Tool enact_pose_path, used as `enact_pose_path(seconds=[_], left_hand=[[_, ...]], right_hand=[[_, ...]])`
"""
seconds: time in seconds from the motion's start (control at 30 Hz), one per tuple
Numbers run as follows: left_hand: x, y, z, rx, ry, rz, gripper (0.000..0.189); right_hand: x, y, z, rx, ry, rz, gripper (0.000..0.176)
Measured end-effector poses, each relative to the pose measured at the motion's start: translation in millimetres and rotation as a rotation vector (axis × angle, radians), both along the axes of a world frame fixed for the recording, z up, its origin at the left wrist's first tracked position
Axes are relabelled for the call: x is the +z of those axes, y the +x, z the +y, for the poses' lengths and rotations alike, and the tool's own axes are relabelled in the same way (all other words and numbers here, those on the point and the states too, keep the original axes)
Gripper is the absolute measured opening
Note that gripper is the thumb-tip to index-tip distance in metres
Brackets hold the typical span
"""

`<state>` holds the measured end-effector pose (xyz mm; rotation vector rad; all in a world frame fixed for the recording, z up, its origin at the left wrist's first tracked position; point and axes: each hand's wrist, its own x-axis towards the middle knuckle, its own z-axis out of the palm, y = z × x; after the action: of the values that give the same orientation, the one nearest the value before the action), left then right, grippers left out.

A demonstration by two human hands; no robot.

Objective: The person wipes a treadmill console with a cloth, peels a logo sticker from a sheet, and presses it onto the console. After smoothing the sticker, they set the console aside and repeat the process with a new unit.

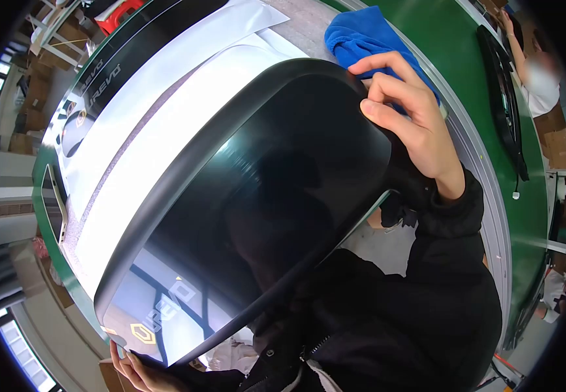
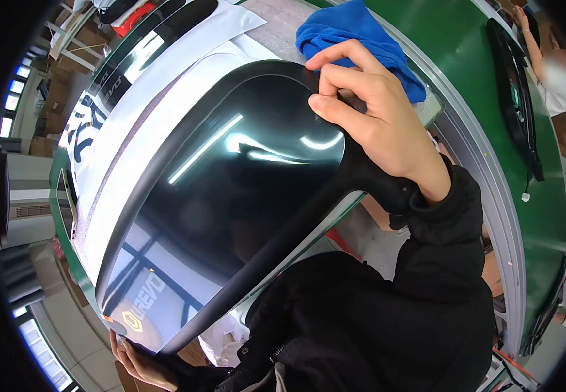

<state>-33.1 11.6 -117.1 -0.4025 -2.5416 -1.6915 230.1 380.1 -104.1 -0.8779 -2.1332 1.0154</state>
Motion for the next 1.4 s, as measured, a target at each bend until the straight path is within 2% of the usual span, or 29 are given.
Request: enact_pose_path(seconds=[0.2,0.3,0.33,0.43,0.53,0.63,0.73,0.83,0.93,0.97,1.03,1.23,1.4], left_hand=[[0.8,-3.1,1.9,-0.029,-0.049,0.036,0.03],[3.5,0.0,5.3,0.012,-0.025,-0.058,0.03],[3.7,1.5,8.1,0.028,-0.066,-0.021,0.032],[-0.8,0.6,-1.2,-0.153,-0.364,0.424,0.023],[5.4,1.9,-2.2,-0.083,-0.485,0.351,0.018],[3.3,3.4,0.7,-0.092,-0.25,0.263,0.018],[6.3,5.9,8.7,-0.061,-0.133,0.179,0.02],[3.4,-10.1,-10.0,-0.02,-0.238,0.059,0.036],[0.6,-16.9,-17.6,-0.048,-0.37,0.187,0.038],[-0.3,-13.3,-16.6,-0.031,-0.268,0.095,0.037],[4.4,-5.7,-4.7,0.001,-0.071,-0.087,0.037],[2.2,-11.0,-11.9,-0.07,-0.139,0.02,0.034],[2.3,-3.1,-4.6,-0.055,-0.007,-0.042,0.031]], right_hand=[[5.3,-4.3,9.5,0.056,0.026,-0.141,0.022],[8.9,-3.1,14.1,0.102,0.002,-0.196,0.02],[8.7,-1.6,16.7,0.132,0.001,-0.207,0.019],[6.2,1.1,25.1,0.226,0.029,-0.228,0.017],[6.2,0.5,29.5,0.304,0.096,-0.241,0.019],[9.1,-4.1,29.9,0.308,0.168,-0.244,0.021],[7.0,-2.5,33.1,0.357,0.224,-0.2,0.02],[0.7,6.5,52.0,0.499,0.129,-0.212,0.025],[1.6,9.7,55.4,0.458,0.057,-0.257,0.025],[1.6,11.0,55.2,0.44,0.044,-0.265,0.025],[-12.0,10.8,48.9,0.378,0.117,-0.177,0.031],[-14.9,16.2,57.6,0.458,0.077,-0.273,0.053],[0.8,18.0,45.5,0.491,0.108,-0.26,0.077]])
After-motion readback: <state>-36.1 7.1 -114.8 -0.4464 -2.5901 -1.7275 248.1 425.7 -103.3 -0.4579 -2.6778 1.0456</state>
